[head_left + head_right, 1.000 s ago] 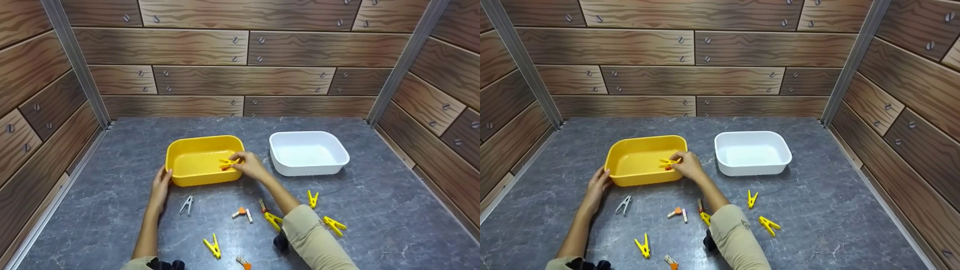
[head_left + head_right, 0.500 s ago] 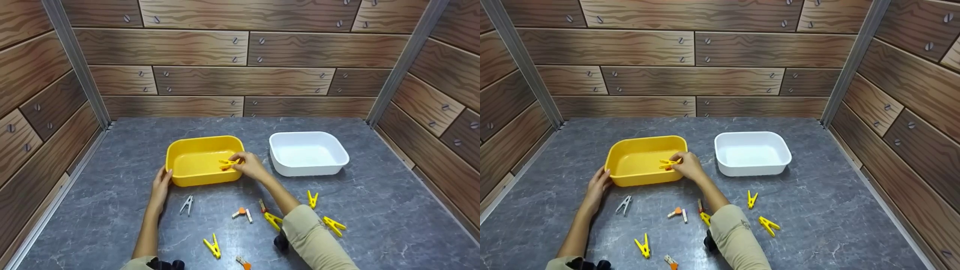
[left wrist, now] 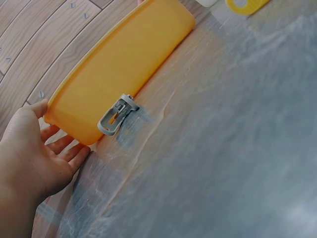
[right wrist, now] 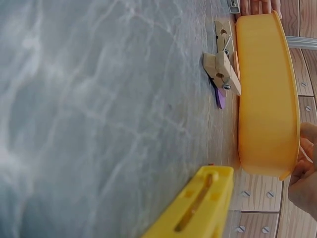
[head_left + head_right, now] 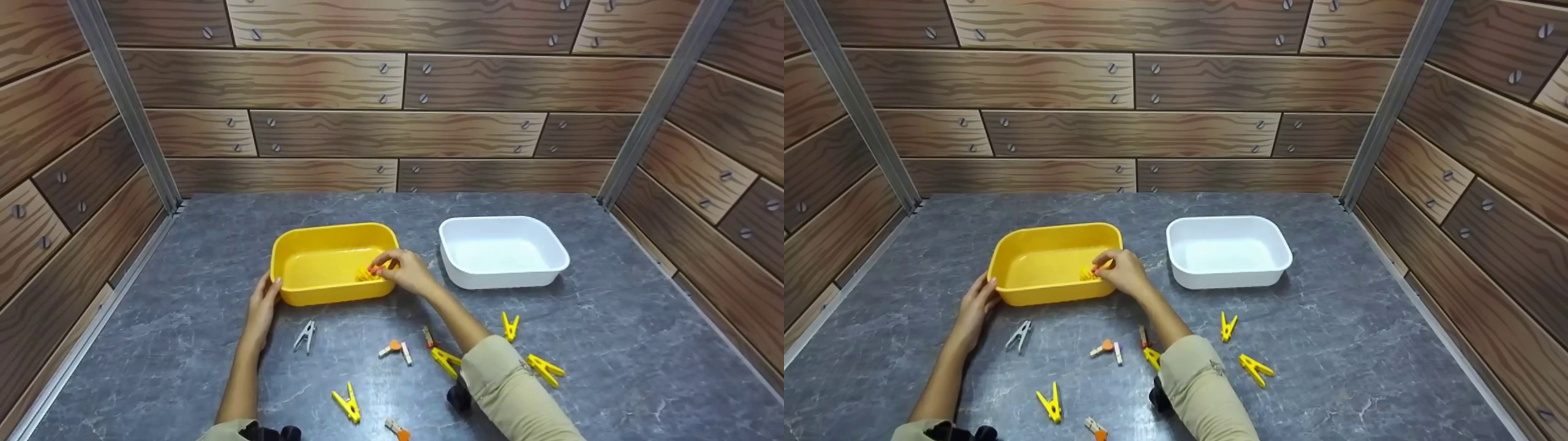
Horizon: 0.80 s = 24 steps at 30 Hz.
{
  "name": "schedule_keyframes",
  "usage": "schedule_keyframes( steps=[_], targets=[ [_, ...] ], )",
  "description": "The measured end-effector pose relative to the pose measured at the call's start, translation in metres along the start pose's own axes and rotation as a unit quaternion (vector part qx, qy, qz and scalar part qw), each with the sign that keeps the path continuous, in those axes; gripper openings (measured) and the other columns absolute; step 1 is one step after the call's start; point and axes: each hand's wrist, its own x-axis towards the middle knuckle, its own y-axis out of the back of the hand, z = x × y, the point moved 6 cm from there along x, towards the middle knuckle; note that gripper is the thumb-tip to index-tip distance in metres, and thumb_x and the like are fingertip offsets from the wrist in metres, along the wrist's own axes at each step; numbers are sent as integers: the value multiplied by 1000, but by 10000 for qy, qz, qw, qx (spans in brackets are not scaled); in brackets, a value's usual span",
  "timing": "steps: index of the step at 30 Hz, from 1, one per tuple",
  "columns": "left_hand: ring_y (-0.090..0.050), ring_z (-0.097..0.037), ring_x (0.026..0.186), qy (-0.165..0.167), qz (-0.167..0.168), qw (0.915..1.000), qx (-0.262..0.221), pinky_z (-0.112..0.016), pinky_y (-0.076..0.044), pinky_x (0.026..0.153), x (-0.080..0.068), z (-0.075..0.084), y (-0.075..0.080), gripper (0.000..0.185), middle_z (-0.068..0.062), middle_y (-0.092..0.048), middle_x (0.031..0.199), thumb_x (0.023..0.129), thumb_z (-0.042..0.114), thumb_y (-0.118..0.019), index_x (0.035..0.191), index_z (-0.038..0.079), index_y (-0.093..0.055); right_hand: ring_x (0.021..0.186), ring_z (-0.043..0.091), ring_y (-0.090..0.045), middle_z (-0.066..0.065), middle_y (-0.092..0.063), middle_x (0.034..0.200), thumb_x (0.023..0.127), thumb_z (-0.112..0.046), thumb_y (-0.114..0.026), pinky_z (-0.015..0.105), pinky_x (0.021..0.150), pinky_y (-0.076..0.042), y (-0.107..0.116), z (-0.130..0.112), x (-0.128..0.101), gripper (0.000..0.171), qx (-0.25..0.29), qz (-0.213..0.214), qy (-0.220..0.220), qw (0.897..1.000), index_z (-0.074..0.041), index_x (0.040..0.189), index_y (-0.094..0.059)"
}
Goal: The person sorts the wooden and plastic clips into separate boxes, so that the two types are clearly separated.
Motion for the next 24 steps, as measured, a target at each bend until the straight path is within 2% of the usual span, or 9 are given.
schedule_keyframes(
  steps=[8,13,24],
  targets=[
    [-32,-34,126,-24,-34,10000,34,-40,-28,104,-1,1,1,53,-27,-27,141,99,16,-42,141,-9,-22,72,20,-54,2,-66,85,80,-6,-69,25,61,-43,-2,-1,1,12,-76,-13,86,9999,-5,92,-71],
    [-32,-34,126,17,-31,10000,21,-40,-29,103,-2,0,1,53,-27,-28,141,98,15,-42,141,-9,-22,71,20,-54,3,-66,85,81,-5,-68,24,60,-43,-2,-2,0,12,-21,-31,138,9999,-4,92,-71],
    [-33,-32,125,-27,36,10000,-42,-40,-29,103,1,0,0,51,-27,-29,140,98,14,-43,140,-9,-24,76,18,-56,7,-67,87,82,-2,-65,28,66,-47,0,-7,-1,12,-268,-80,346,9990,-3,92,-71]
  ],
)
